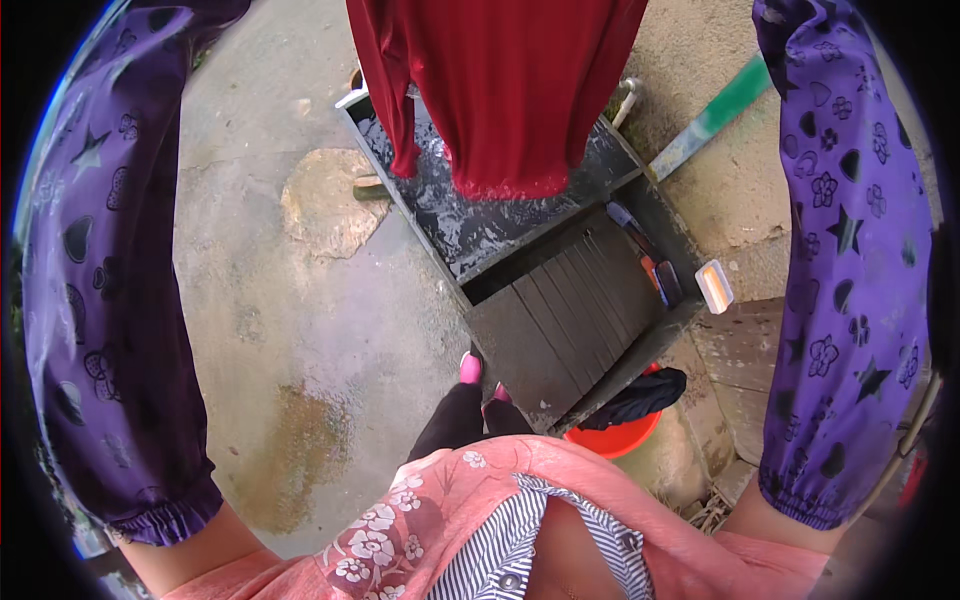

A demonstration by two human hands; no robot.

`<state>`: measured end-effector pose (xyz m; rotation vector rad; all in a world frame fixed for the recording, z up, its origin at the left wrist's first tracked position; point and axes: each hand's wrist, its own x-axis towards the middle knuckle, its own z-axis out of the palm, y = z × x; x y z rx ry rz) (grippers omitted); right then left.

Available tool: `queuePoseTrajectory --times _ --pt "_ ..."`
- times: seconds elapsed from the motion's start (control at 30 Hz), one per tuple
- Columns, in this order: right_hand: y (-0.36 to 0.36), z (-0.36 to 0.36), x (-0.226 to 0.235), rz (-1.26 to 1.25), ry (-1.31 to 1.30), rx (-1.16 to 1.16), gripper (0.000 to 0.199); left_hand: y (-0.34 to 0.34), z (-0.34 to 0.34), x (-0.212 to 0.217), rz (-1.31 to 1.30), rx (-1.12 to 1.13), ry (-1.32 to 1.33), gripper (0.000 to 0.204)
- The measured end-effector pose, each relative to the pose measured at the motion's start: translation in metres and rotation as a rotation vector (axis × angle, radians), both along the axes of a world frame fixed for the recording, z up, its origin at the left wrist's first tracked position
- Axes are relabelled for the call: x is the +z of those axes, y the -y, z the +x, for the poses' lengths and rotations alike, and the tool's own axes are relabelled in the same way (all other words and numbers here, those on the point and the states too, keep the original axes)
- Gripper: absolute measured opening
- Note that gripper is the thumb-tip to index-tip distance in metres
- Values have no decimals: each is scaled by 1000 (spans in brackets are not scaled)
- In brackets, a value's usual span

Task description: Washing individual pieces of clothing by hand in a basin and wringing them out.

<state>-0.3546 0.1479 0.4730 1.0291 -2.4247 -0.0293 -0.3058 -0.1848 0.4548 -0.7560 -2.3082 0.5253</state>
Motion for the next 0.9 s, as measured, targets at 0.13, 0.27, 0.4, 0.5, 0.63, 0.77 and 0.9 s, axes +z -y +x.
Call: queuePoseTrajectory --times 0.13,0.27,0.4,0.5,0.63,0.77,0.9 --pt "-2 -8 -38 -84 -179 144 26 11 -25 -8 99 -137 -4 10" --pt "22 20 -133 -12 60 96 33 29 4 -100 160 -105 221 8" --pt "-29 24 -288 116 219 106 28 -10 20 -252 20 -105 336 16" --pt "-18 49 -401 175 546 30 37 -13 41 -361 2 29 633 26" --pt "0 77 -503 167 876 -72 49 -21 67 -470 32 206 959 63" --pt "27 69 -544 290 965 -237 46 -43 62 -509 118 262 1128 68" --pt "63 60 -557 315 1034 -472 39 -60 46 -535 1 405 1353 55"
